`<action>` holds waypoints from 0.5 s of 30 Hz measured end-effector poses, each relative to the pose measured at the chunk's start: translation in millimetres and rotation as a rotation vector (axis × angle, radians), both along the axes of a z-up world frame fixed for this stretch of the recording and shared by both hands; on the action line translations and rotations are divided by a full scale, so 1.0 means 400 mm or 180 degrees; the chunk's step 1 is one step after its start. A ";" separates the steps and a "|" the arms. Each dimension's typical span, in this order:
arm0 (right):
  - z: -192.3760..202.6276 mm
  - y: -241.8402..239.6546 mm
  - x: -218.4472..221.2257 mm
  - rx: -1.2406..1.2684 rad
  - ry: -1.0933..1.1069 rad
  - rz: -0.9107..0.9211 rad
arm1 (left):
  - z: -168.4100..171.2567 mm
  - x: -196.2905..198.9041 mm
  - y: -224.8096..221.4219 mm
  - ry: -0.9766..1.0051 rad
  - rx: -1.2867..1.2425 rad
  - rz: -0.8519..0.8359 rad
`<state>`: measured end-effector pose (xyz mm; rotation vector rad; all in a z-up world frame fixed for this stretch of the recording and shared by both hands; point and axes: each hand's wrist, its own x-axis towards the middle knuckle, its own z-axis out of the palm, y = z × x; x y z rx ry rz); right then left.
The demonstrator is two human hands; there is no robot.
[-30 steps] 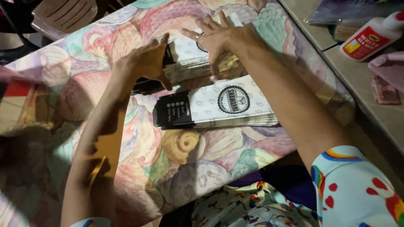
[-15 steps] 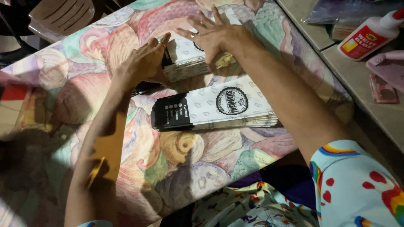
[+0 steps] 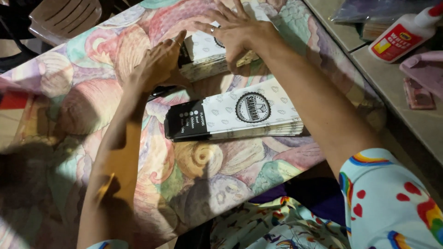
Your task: The person organizes and stacks printed paper bags on a table by hand, picking them up individually and placing them into neat piles.
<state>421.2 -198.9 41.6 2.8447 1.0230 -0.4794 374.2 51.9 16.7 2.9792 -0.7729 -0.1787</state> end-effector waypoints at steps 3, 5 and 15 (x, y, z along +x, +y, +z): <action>0.030 -0.033 -0.029 0.0158 -0.0109 -0.0092 | 0.048 -0.017 -0.036 0.0144 -0.0160 0.0140; 0.081 -0.062 -0.081 0.0311 0.0081 -0.0276 | 0.070 -0.027 -0.056 0.0281 -0.0285 0.0251; 0.137 -0.256 -0.271 0.1256 -0.0386 -0.0325 | 0.111 -0.048 -0.074 0.0164 0.0265 0.0306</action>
